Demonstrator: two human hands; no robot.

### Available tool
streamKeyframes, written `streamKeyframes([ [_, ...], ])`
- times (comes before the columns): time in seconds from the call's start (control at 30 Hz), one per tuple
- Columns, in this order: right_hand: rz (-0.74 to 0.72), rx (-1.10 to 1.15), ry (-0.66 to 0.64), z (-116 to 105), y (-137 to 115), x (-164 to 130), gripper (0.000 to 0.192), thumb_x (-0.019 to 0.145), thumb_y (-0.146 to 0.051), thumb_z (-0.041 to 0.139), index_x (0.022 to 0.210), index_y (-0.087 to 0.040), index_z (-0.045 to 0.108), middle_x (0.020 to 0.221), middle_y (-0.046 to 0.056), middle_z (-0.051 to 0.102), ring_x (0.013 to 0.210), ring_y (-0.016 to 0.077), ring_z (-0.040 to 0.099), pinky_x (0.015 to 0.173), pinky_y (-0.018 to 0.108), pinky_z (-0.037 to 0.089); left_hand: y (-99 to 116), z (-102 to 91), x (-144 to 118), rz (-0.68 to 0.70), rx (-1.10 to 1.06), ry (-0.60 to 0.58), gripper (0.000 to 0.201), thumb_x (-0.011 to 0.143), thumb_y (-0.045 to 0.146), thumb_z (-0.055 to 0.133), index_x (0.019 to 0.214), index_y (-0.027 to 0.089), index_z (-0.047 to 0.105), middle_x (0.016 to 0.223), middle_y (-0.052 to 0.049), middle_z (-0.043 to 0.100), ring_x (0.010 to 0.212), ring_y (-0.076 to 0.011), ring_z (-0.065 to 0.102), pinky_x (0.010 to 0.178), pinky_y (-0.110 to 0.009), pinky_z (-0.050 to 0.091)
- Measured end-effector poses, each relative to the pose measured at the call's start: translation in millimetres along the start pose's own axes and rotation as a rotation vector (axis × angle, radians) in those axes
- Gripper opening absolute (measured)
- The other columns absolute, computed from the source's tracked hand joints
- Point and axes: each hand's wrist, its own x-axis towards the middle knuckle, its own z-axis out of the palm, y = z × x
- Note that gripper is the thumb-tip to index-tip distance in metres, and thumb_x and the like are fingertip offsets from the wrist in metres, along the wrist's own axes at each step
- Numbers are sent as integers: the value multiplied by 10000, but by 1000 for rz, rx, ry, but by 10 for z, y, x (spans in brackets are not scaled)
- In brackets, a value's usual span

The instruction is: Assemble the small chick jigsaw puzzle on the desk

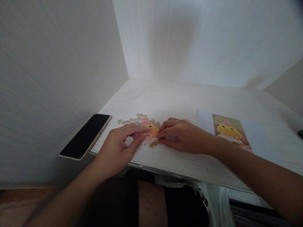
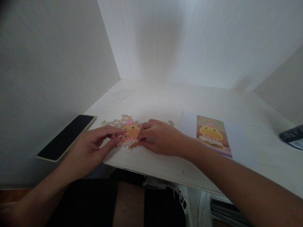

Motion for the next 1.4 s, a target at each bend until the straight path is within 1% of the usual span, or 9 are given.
streamKeyframes([
  [0.17, -4, -71, 4, 24, -24, -13, 156, 878, -163, 611, 967, -185, 737, 1006, 82, 716, 949, 199, 636, 881, 373, 495, -64, -8, 53, -212, -315, 26, 275, 875, 281, 666, 1129, 187, 713, 826, -30, 720, 714, -143, 629, 636, -264, 522],
  [0.3, -7, -87, 16, 81, -19, -21, 209, 899, -198, 591, 1063, -191, 720, 1210, 118, 665, 1097, 227, 615, 961, 414, 485, -62, 30, 46, -264, -472, -27, 335, 833, 303, 725, 1148, 193, 699, 945, -59, 751, 800, -167, 682, 695, -287, 563],
  [0.37, -20, -77, 6, 100, -10, -21, 235, 917, -207, 569, 1104, -191, 710, 1250, 117, 654, 1133, 230, 608, 987, 424, 479, -64, 12, 40, -249, -402, -48, 317, 837, 307, 719, 1133, 195, 703, 941, -56, 757, 786, -168, 687, 687, -289, 565],
  [0.5, -40, -67, 16, 98, 6, -21, 230, 931, -206, 555, 1095, -188, 715, 1223, 112, 677, 1110, 220, 628, 986, 421, 487, -103, -88, 21, -97, -20, -48, 211, 864, 304, 688, 1038, 195, 739, 903, -44, 750, 764, -157, 664, 693, -276, 534],
  [0.57, -38, -64, 17, 85, 8, -24, 222, 927, -200, 561, 1082, -188, 719, 1219, 110, 680, 1113, 216, 628, 989, 415, 486, -142, -141, 13, -1, 136, -91, 176, 878, 314, 677, 998, 208, 748, 924, -36, 744, 806, -160, 659, 752, -283, 519],
  [0.67, -33, -57, 17, 71, 4, -28, 210, 915, -192, 576, 1066, -187, 721, 1212, 104, 685, 1121, 215, 625, 997, 411, 483, -193, -185, 15, 86, 237, -179, 159, 898, 338, 654, 959, 218, 739, 934, -31, 730, 868, -174, 651, 801, -297, 503],
  [1.03, -14, -20, 22, 66, -6, -23, 208, 898, -187, 592, 1049, -193, 734, 1201, 106, 692, 1098, 220, 636, 988, 422, 489, -173, -191, 31, 73, 267, -220, 164, 887, 368, 660, 928, 214, 698, 925, -25, 688, 840, -162, 614, 758, -283, 476],
  [1.27, -4, -30, 5, 57, -10, -27, 223, 899, -179, 591, 1076, -199, 726, 1209, 102, 681, 1104, 219, 625, 992, 414, 481, -130, -234, 17, 49, 232, -59, 209, 853, 408, 703, 914, 208, 688, 917, -18, 693, 816, -156, 597, 714, -259, 464],
  [1.4, -13, -80, -24, 67, -15, -44, 288, 929, -247, 579, 1197, -236, 682, 1236, 117, 647, 1138, 241, 594, 989, 462, 468, -116, -155, 1, 53, 190, -124, 170, 847, 363, 719, 900, 206, 682, 913, -13, 692, 833, -157, 616, 750, -272, 475],
])
